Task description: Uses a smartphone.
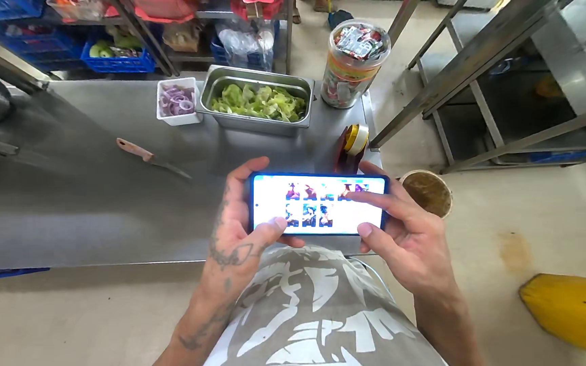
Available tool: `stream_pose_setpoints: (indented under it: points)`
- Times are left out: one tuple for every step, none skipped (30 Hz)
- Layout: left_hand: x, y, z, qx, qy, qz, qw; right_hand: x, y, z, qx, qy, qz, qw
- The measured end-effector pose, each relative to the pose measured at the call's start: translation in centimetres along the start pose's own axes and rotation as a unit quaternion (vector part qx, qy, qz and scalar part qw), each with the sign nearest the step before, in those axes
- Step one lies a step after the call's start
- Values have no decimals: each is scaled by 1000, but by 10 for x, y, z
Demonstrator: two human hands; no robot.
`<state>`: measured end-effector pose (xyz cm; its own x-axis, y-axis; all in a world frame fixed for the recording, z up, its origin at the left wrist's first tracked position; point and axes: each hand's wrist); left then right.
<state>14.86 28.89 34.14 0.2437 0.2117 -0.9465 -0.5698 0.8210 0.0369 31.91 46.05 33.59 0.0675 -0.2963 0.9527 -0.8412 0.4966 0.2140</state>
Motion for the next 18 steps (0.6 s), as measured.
stream_pose_setpoints:
  points:
    - [0, 0, 0, 1, 0, -1, 1000, 0, 1, 0, 2, -1, 2, 1000]
    - [0, 0, -1, 2, -2, -1, 1000, 1, 1, 0, 4, 0, 5, 1000]
    - [0, 0, -1, 4, -5, -1, 1000, 1, 2, 1, 4, 5, 5, 1000]
    - [1, 0, -1, 3, -6, -1, 1000, 1, 2, 1, 1, 10, 5, 1000]
    - [1, 0, 0, 2, -7, 0, 1000, 0, 2, 1, 2, 12, 6, 1000]
    - [1, 1, 0, 1, -7, -1, 1000, 0, 2, 1, 1, 12, 5, 1000]
    - [1, 1, 0, -1, -5, -1, 1000, 0, 2, 1, 1, 11, 4, 1000]
    - [1, 1, 1, -3, -4, -2, 1000, 0, 2, 1, 1, 7, 3, 1000]
    - [1, 1, 1, -4, -4, -3, 1000, 0, 2, 1, 0, 4, 1, 1000]
    - [1, 1, 1, -3, -5, -3, 1000, 0, 2, 1, 1, 2, -1, 1000]
    - [0, 1, 1, -2, -6, -2, 1000, 0, 2, 1, 2, 4, -1, 1000]
    - [0, 1, 1, -2, -6, -2, 1000, 1, 2, 2, 0, 7, 1, 1000]
    - [0, 1, 1, -3, -5, -3, 1000, 1, 2, 3, -4, 10, 2, 1000]
    - [0, 0, 1, -4, -4, -5, 1000, 1, 2, 4, -7, 14, -1, 1000]
    - [0, 0, 1, -3, -5, -5, 1000, 1, 2, 5, -9, 19, -4, 1000]
    - [0, 0, 1, 0, -6, -4, 1000, 2, 2, 6, -13, 24, -2, 1000]
    - [0, 0, 1, 1, -8, -3, 1000, 3, 3, 8, -14, 28, 2, 1000]
    - [0, 0, 1, 1, -11, -2, 1000, 4, 3, 9, -18, 33, 7, 999]
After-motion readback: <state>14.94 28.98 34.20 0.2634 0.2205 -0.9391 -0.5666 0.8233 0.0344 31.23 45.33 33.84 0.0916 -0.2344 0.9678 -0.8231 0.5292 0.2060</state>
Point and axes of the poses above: each hand's wrist, its own y-axis towards the middle knuckle, its own z-axis out of the palm, x = y × z, and after that the axes turned 3 degrees about x, right-handed
